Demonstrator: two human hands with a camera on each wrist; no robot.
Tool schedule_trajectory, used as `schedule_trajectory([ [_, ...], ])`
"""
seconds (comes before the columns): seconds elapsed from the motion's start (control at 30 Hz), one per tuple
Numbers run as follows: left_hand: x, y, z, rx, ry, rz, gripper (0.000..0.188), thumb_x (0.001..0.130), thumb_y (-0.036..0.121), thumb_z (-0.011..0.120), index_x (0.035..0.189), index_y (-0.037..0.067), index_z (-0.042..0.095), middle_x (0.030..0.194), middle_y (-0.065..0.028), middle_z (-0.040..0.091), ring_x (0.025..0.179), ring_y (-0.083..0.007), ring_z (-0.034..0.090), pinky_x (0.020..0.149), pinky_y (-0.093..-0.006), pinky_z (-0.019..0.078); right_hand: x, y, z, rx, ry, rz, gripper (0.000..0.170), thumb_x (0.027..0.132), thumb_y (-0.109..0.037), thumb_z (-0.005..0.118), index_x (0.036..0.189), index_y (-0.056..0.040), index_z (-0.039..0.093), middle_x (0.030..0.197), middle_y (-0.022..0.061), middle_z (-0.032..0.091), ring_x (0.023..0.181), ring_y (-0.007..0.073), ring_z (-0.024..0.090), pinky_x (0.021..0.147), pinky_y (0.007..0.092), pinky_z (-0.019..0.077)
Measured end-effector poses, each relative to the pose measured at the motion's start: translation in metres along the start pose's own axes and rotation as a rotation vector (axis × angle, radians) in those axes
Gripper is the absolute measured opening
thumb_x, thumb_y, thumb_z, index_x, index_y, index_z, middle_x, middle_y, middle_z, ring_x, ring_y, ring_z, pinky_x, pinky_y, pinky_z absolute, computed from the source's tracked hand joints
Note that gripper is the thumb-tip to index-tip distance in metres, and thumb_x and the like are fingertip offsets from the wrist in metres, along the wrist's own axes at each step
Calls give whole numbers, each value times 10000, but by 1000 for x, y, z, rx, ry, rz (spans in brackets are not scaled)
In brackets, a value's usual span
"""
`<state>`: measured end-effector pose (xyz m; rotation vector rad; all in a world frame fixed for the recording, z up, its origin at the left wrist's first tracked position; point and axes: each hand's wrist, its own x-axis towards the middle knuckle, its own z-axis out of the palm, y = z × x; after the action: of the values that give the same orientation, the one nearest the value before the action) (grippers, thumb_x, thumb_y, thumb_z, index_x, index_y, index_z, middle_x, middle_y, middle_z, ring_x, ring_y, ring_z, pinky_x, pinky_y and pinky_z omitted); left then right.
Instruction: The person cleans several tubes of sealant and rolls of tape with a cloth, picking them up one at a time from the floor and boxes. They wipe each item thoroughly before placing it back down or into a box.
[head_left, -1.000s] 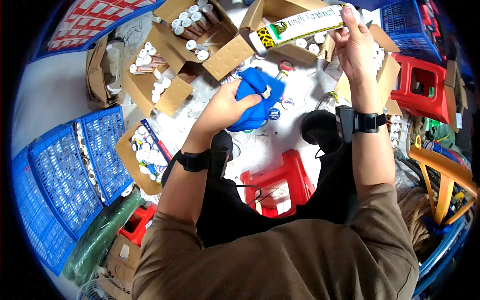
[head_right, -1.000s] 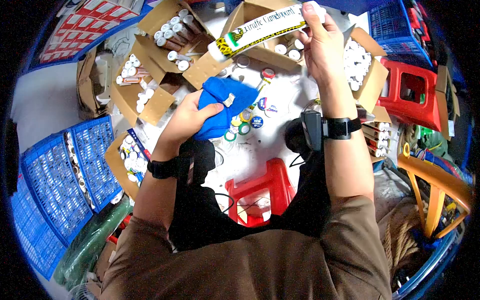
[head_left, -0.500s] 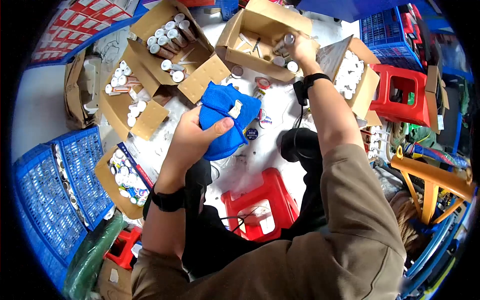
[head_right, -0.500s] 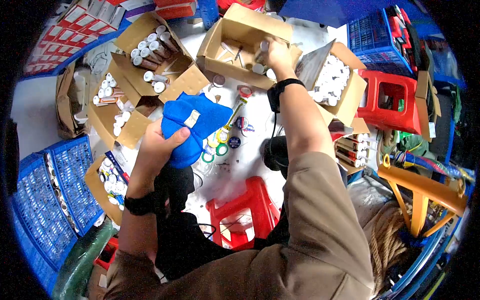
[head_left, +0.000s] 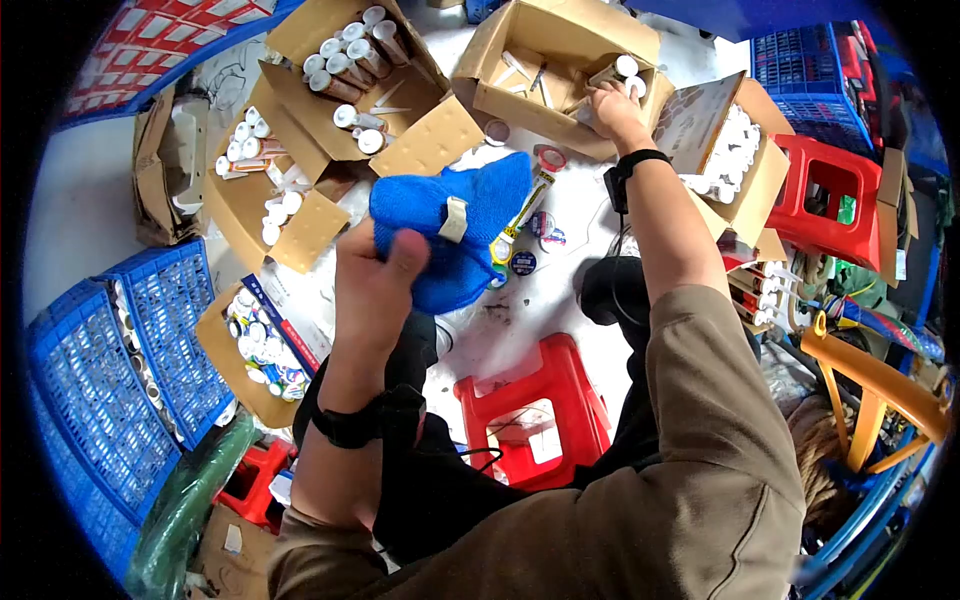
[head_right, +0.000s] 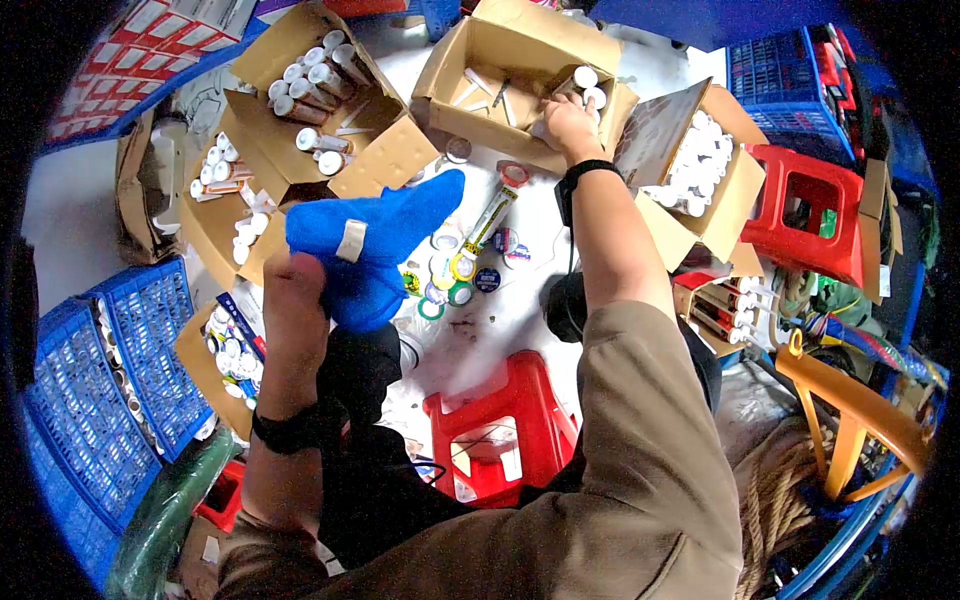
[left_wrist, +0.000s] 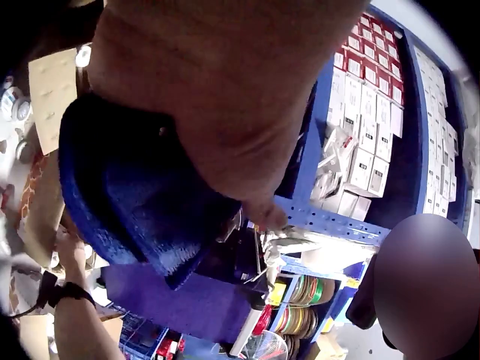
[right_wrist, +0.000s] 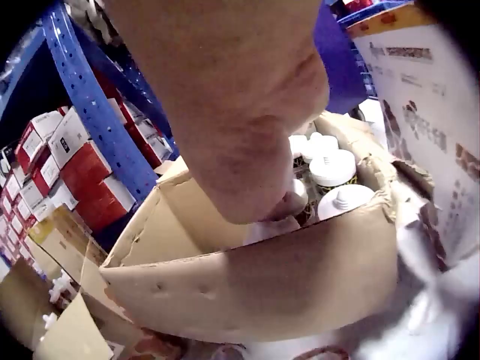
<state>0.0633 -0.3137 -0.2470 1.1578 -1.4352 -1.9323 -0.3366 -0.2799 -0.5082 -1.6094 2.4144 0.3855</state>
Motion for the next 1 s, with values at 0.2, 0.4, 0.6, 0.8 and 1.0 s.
schedule_trajectory([
  [0.2, 5, 32, 8, 115, 196, -256, 256, 937, 236, 601, 1018, 9, 686, 882, -37, 694, 733, -126, 637, 675, -271, 508, -37, -39, -34, 315, 412, 64, 370, 840, -199, 600, 1202, -122, 611, 1215, 119, 575, 1209, 328, 524, 1001, 415, 456],
  [0.4, 2, 9, -2, 713, 87, -99, 302, 865, 155, 621, 1124, 1, 640, 811, -155, 705, 718, -252, 687, 685, -358, 535, -78, -125, 0, 468, -74, -18, 408, 849, -298, 656, 1184, -79, 577, 1238, 150, 564, 1177, 367, 570, 954, 470, 499],
  [0.6, 0, 10, -6, 827, 70, -233, 454, 836, 117, 574, 1274, 3, 545, 869, -284, 666, 791, -435, 676, 729, -444, 535, -68, -135, 94, 546, -255, 523, 584, 888, -352, 616, 1409, -153, 442, 1490, 198, 333, 1374, 410, 349, 1075, 511, 396],
  [0.8, 0, 3, -14, 970, 64, -231, 418, 853, 110, 535, 1254, -9, 536, 889, -308, 655, 817, -454, 668, 754, -456, 530, -50, -105, 169, 488, -206, 399, 343, 957, -299, 510, 1219, -107, 623, 1276, 238, 574, 1230, 420, 516, 1020, 471, 447],
  [1.0, 3, -11, -26, 582, 109, -152, 394, 863, 61, 483, 1245, -32, 511, 1001, -235, 655, 915, -312, 668, 813, -344, 513, -85, -142, 59, 1207, -24, 344, 308, 763, -276, 836, 761, -59, 618, 758, 50, 661, 774, 148, 595, 754, 270, 463],
])
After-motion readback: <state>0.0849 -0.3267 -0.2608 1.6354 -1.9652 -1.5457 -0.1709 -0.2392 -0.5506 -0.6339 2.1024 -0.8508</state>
